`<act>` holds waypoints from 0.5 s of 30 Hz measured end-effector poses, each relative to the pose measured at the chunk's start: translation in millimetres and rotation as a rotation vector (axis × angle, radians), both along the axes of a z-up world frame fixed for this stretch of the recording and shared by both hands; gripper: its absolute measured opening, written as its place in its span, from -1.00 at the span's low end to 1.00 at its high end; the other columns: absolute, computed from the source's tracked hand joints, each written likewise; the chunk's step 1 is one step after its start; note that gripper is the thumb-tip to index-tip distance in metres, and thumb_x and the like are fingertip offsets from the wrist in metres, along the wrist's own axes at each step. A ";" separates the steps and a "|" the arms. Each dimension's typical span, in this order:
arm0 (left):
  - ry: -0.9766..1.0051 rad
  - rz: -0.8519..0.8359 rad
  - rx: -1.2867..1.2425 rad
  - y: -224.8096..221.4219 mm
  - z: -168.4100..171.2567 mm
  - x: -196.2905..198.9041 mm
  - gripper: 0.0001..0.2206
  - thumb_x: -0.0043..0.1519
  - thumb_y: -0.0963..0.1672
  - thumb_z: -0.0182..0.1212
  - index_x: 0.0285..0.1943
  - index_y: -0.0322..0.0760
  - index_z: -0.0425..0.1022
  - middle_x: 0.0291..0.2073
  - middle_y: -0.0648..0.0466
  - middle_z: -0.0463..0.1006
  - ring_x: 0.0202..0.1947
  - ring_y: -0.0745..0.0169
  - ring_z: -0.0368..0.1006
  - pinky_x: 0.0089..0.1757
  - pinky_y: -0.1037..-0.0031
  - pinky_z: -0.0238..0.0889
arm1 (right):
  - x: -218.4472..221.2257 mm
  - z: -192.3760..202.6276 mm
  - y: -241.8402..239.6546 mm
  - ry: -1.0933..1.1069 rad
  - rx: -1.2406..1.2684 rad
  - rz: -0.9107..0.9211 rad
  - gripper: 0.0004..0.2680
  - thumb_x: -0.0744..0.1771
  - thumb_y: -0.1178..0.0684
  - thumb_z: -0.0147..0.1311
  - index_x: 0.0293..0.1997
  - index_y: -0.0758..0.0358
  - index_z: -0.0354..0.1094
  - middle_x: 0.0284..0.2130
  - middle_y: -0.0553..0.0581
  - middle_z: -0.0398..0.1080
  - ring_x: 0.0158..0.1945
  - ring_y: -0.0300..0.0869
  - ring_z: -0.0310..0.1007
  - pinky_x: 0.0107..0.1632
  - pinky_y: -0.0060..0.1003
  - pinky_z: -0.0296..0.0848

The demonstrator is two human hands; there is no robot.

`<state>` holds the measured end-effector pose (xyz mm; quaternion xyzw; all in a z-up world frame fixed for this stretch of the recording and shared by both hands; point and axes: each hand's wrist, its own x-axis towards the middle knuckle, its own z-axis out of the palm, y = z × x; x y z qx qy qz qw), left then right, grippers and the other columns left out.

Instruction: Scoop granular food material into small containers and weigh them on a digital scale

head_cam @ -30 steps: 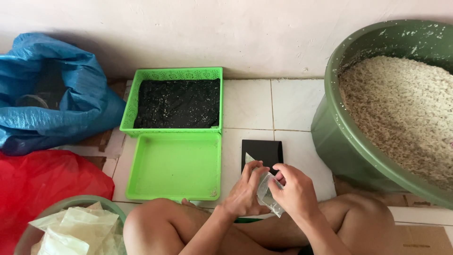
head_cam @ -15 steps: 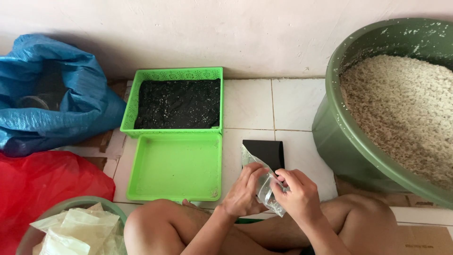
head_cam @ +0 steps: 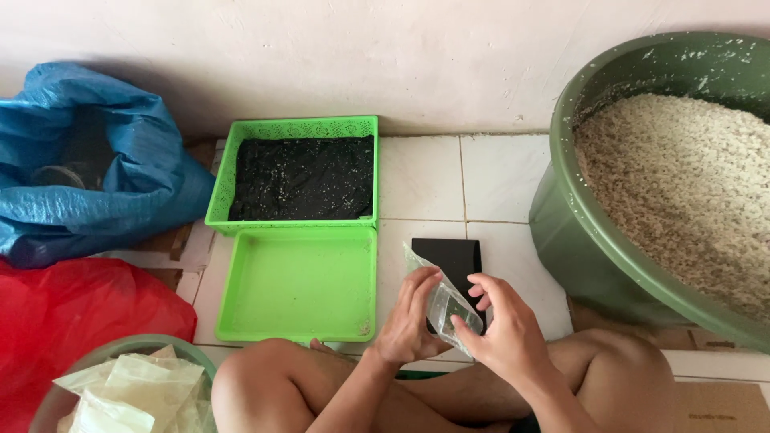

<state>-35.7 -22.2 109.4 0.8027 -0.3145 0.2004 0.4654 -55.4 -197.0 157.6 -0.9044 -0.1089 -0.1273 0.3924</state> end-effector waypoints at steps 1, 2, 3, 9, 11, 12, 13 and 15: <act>0.000 0.002 -0.001 0.9 -3.2 0.4 -0.22 -0.11 -0.15 0.46 0.27 -0.50 0.09 0.19 -0.27 0.22 0.21 -0.25 0.23 0.19 0.12 0.18 | -1.0 5.0 0.5 0.000 -0.001 0.002 -0.51 0.08 0.15 0.31 0.09 0.23 0.26 -0.25 0.07 0.45 -0.35 -0.22 0.42 -0.27 -0.34 0.46; 0.022 -0.006 -0.022 1.6 -6.4 1.1 -0.21 -0.10 -0.14 0.47 0.29 -0.49 0.07 0.24 -0.30 0.18 0.25 -0.28 0.20 0.21 0.09 0.16 | -1.8 10.1 0.7 0.124 0.037 -0.005 -0.53 0.09 0.17 0.28 0.09 0.21 0.26 -0.30 0.04 0.46 -0.42 -0.25 0.43 -0.37 -0.36 0.45; 0.043 -0.013 -0.042 2.2 -9.5 1.9 -0.19 -0.10 -0.14 0.47 0.30 -0.47 0.04 0.29 -0.34 0.14 0.30 -0.32 0.17 0.24 0.06 0.13 | -2.5 15.2 0.9 0.249 0.074 -0.012 -0.54 0.10 0.19 0.26 0.08 0.19 0.25 -0.35 0.02 0.47 -0.50 -0.28 0.44 -0.46 -0.38 0.43; 0.053 0.034 -0.114 3.4 -17.6 5.0 -0.09 -0.24 -0.13 0.55 0.30 -0.39 0.06 0.22 -0.23 0.23 0.25 -0.23 0.22 0.21 0.11 0.16 | -10.4 19.2 4.4 0.202 0.021 0.010 -0.49 0.08 0.30 0.16 0.14 0.18 0.18 -0.41 -0.03 0.47 -0.69 -0.32 0.34 -0.57 -0.38 0.37; 0.093 0.045 -0.068 5.9 -14.4 2.5 -0.04 -0.25 -0.11 0.56 0.34 -0.39 0.02 0.23 -0.25 0.20 0.24 -0.25 0.21 0.19 0.10 0.17 | -8.6 21.7 6.7 0.231 0.053 0.022 -0.50 0.09 0.29 0.17 0.13 0.18 0.18 -0.40 -0.03 0.48 -0.68 -0.33 0.36 -0.57 -0.39 0.38; 0.135 0.055 -0.024 6.4 -12.9 0.4 0.00 -0.25 -0.10 0.56 0.39 -0.39 -0.01 0.23 -0.26 0.18 0.23 -0.27 0.21 0.18 0.09 0.18 | -8.6 23.2 7.2 0.261 0.084 0.034 -0.52 0.10 0.27 0.18 0.12 0.18 0.18 -0.38 -0.03 0.49 -0.68 -0.34 0.37 -0.57 -0.40 0.38; 0.137 0.054 -0.025 7.6 -11.9 -0.6 0.00 -0.25 -0.10 0.56 0.39 -0.39 -0.01 0.23 -0.26 0.18 0.23 -0.27 0.21 0.18 0.09 0.18 | -8.4 22.4 7.5 0.262 0.083 0.032 -0.52 0.10 0.27 0.18 0.12 0.18 0.18 -0.38 -0.03 0.49 -0.68 -0.34 0.37 -0.57 -0.40 0.38; 0.141 0.058 -0.071 8.1 -8.6 0.2 -0.10 -0.20 -0.08 0.50 0.34 -0.38 0.06 0.25 -0.24 0.14 0.25 -0.26 0.18 0.19 0.08 0.17 | -6.7 22.3 6.3 0.225 0.117 0.080 -0.56 0.13 0.15 0.28 0.09 0.22 0.24 -0.35 0.00 0.43 -0.56 -0.33 0.38 -0.56 -0.44 0.38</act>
